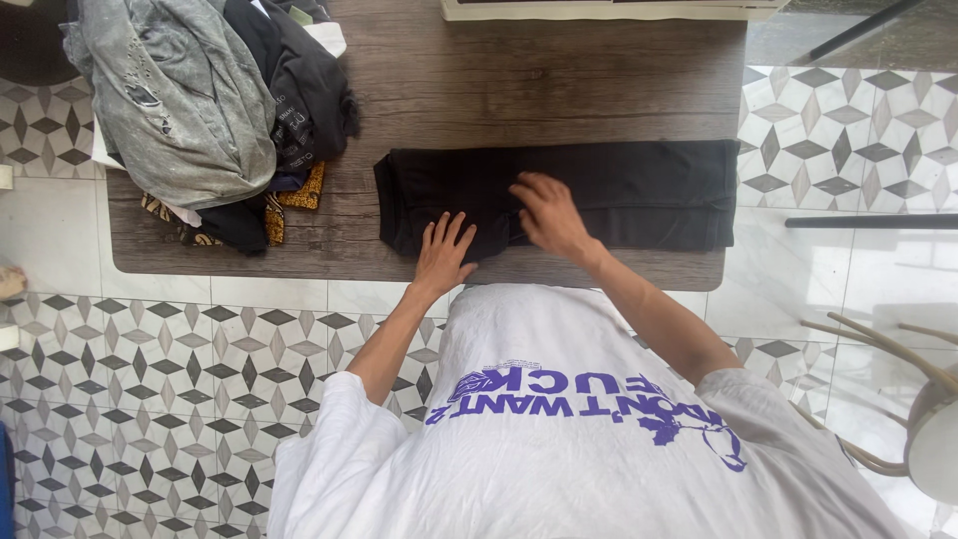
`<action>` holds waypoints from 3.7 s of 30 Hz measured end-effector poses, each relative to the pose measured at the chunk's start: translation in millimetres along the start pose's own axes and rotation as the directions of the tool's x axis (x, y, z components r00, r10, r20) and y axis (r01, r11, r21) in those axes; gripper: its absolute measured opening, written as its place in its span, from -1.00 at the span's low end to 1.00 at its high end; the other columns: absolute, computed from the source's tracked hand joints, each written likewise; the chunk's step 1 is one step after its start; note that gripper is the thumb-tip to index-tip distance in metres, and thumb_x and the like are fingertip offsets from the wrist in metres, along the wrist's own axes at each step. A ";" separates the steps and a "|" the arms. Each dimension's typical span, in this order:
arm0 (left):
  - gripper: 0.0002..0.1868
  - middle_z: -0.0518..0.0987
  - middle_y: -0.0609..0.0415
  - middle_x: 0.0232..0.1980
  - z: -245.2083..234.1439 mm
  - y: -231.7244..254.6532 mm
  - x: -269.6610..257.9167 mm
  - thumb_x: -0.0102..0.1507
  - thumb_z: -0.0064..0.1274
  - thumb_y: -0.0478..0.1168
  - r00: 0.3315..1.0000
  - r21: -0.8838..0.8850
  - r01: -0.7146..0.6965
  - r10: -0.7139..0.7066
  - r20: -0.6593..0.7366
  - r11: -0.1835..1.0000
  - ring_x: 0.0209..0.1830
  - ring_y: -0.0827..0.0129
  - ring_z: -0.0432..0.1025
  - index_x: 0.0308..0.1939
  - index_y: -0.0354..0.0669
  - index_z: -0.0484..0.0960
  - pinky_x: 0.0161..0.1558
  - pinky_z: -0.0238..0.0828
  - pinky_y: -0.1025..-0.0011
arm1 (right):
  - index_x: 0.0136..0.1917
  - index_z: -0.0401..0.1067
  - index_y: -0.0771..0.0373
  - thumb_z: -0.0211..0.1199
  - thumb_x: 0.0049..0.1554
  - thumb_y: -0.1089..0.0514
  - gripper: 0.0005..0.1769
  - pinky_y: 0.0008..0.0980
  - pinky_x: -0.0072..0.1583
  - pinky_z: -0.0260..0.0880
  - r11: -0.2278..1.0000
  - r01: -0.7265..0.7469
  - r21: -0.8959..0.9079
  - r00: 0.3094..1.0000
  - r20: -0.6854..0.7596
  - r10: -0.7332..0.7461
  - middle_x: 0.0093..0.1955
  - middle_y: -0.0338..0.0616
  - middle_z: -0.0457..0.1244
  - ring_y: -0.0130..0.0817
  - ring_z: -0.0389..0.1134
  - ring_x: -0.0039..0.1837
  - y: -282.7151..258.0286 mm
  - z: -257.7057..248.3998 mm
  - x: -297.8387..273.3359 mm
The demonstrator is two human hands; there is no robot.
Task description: The person picks up a black polo shirt from a pile, spreads it flat on a wooden surface, folds the sides and sleeves inward, and then folds the bottom up before placing the folded shirt into a cabinet.
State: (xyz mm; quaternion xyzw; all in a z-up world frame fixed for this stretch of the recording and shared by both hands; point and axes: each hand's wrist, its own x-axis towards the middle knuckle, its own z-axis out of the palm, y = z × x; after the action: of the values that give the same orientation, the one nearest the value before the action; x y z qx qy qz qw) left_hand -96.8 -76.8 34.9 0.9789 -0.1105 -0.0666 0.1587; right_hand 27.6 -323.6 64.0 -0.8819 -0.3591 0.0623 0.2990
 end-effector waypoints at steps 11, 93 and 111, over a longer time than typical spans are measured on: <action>-0.53 0.60 -0.08 0.17 -19.1 -8.7 12.6 0.46 0.04 -0.06 0.979 -0.269 0.148 -0.180 -0.096 0.952 0.32 0.13 0.35 0.36 -0.25 0.51 0.44 0.19 0.05 | 0.45 0.31 0.23 0.34 0.08 -0.01 -0.29 0.15 0.40 0.04 0.999 0.022 -0.047 0.989 0.144 -0.015 0.19 0.01 0.33 -0.06 0.31 0.28 -68.3 30.3 29.4; -0.41 0.14 -0.04 0.64 37.3 -51.3 93.5 0.49 -0.20 0.07 0.963 0.080 0.164 -0.142 -0.231 0.983 0.68 -0.06 -0.11 0.55 -0.10 0.28 0.59 -0.25 -0.13 | 0.62 0.06 0.13 -0.01 0.35 0.00 -0.38 0.01 0.62 -0.20 0.981 -0.014 -0.193 0.998 -0.061 0.003 0.67 0.01 -0.07 -0.08 -0.15 0.69 -14.2 65.6 45.3; -0.21 -0.19 -0.19 0.73 40.6 -64.8 82.8 0.52 -0.32 0.26 0.926 0.174 0.348 -0.309 -0.220 0.921 0.74 -0.05 -0.37 0.67 -0.12 -0.01 0.64 -0.41 -0.01 | 0.66 0.03 0.26 -0.19 0.43 -0.20 -0.30 0.08 0.64 -0.38 0.924 -0.338 -0.180 0.933 -0.192 0.304 0.73 0.07 -0.19 -0.04 -0.24 0.73 72.9 30.2 -11.8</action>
State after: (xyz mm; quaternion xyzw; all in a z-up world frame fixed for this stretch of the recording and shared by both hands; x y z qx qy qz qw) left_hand -10.8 -48.5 -32.3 0.9965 0.0649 0.0123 0.0509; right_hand 52.7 -358.0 -3.5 -0.9577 -0.1885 0.0012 0.2176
